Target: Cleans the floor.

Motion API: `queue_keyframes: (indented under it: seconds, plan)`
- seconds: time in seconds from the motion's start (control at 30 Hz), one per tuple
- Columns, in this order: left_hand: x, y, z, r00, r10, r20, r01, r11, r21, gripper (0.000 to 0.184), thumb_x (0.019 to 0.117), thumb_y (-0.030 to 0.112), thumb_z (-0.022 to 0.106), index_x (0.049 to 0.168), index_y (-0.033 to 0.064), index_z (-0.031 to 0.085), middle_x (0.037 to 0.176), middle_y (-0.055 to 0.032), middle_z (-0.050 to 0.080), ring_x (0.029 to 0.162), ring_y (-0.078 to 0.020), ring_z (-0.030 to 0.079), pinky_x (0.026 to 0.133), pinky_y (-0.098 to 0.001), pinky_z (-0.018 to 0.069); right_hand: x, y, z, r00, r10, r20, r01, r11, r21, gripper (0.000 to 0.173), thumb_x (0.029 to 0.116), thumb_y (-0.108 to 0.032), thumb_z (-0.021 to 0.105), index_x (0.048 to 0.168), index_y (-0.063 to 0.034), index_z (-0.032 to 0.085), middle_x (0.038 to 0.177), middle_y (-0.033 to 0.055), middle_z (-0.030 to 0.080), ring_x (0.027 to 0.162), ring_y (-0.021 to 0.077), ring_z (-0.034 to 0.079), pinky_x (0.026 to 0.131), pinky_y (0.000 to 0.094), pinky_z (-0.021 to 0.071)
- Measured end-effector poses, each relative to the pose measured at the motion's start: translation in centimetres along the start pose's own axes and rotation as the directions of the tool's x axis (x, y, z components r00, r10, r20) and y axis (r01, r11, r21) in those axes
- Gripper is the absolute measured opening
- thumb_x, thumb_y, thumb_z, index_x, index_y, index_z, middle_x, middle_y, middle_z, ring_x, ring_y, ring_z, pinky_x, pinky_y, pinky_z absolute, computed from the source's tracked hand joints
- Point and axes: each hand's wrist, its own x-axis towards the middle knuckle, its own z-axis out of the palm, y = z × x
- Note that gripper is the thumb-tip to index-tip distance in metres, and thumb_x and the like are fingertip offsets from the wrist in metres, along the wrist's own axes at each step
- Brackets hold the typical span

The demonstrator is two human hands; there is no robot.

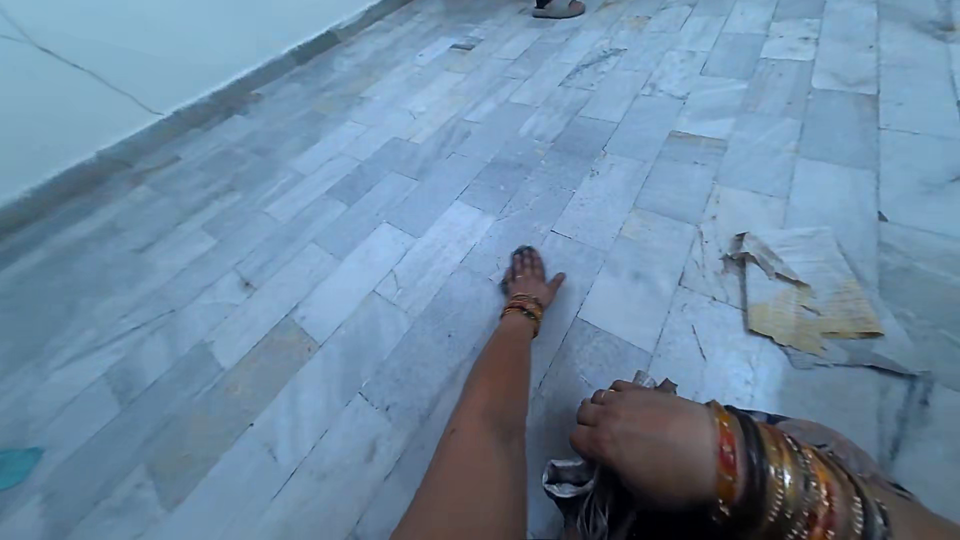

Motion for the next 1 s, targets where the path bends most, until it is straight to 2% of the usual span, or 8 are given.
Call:
queue_keyframes:
  seconds: [0.13,0.27,0.37,0.47,0.6,0.73,0.87,1.0]
  plan:
    - [-2.9,6.2,2.8,0.973,0.228,0.037,-0.228,0.974,0.010,0.088,0.1029,0.067,0.037,0.166,0.0107,0.014,0.174,-0.0111,0.008,0.161,-0.0331,0.001,0.127,-0.0617,0.0025,-0.2,0.1,-0.4,0.998,0.023,0.063,-0.024,1.000,0.016,0.029,0.0950,-0.001,0.062,0.124,0.0031,0.061,0.126,0.0255,0.062,0.122,0.0449,0.058,0.100,0.0601,0.0447]
    - [-7.4,4.7,3.5,0.967,0.243,0.081,-0.246,0.969,0.033,0.082,0.1043,0.066,0.035,0.167,0.0168,0.015,0.175,-0.0042,0.006,0.162,-0.0274,-0.001,0.127,-0.0603,0.0025,-0.5,-0.1,-0.2,0.991,0.055,0.120,-0.059,0.998,0.036,0.030,0.0979,-0.003,0.060,0.127,0.0042,0.060,0.131,0.0274,0.060,0.123,0.0465,0.057,0.100,0.0618,0.0441]
    - [-10.1,-2.2,3.0,0.996,0.067,-0.064,-0.068,0.998,-0.005,0.079,0.1049,0.062,0.038,0.166,0.0139,0.021,0.174,-0.0083,0.013,0.161,-0.0314,0.004,0.126,-0.0616,0.0034,-0.2,-0.3,0.2,0.985,0.103,0.136,-0.109,0.994,0.032,0.033,0.0978,-0.002,0.060,0.130,0.0038,0.060,0.132,0.0276,0.060,0.125,0.0460,0.057,0.101,0.0621,0.0440]
    - [-14.9,-11.0,0.1,0.963,-0.258,-0.082,0.259,0.966,0.009,0.081,0.1059,0.059,0.039,0.166,0.0089,0.017,0.173,-0.0136,0.012,0.161,-0.0352,0.005,0.126,-0.0625,0.0077,-0.1,-0.3,0.5,0.977,0.155,0.144,-0.160,0.987,0.025,0.035,0.0984,-0.002,0.060,0.133,0.0047,0.059,0.133,0.0282,0.060,0.126,0.0463,0.056,0.102,0.0628,0.0433]
    - [-25.0,-23.1,-0.8,0.756,-0.648,-0.096,0.648,0.761,-0.032,0.088,0.1043,0.062,0.041,0.164,0.0018,0.016,0.172,-0.0225,0.011,0.160,-0.0401,0.009,0.125,-0.0620,0.0140,-0.1,-0.2,0.5,0.974,0.197,0.110,-0.200,0.980,0.016,0.032,0.0987,-0.002,0.059,0.130,0.0045,0.060,0.127,0.0278,0.063,0.120,0.0458,0.060,0.098,0.0638,0.0450]
    - [-29.6,-25.7,-0.9,0.554,-0.832,-0.001,0.827,0.551,-0.111,0.094,0.1051,0.065,0.035,0.162,-0.0048,0.010,0.169,-0.0311,0.005,0.159,-0.0451,0.006,0.128,-0.0573,0.0099,-0.5,0.3,0.1,0.967,0.252,0.029,-0.253,0.967,0.017,0.030,0.0979,-0.005,0.061,0.127,0.0013,0.062,0.123,0.0251,0.065,0.118,0.0431,0.061,0.097,0.0619,0.0469]
    - [-26.0,-19.2,-0.2,0.724,-0.690,-0.017,0.690,0.724,-0.011,0.098,0.1031,0.066,0.039,0.163,-0.0049,0.008,0.170,-0.0292,0.004,0.159,-0.0432,0.004,0.128,-0.0565,0.0087,-3.8,3.2,-0.8,0.876,0.453,-0.166,-0.442,0.891,0.102,0.026,0.0958,-0.009,0.066,0.121,-0.0035,0.066,0.119,0.0204,0.068,0.113,0.0406,0.064,0.092,0.0629,0.0493]
    - [-21.2,-10.6,3.5,0.938,-0.347,-0.027,0.347,0.938,0.013,0.100,0.0998,0.066,0.047,0.163,-0.0024,0.011,0.171,-0.0254,0.002,0.159,-0.0431,-0.001,0.127,-0.0615,0.0050,-7.0,6.9,-1.5,0.767,0.604,-0.216,-0.577,0.797,0.178,0.021,0.0981,-0.013,0.064,0.118,-0.0056,0.064,0.114,0.0185,0.068,0.109,0.0384,0.065,0.089,0.0608,0.0495]
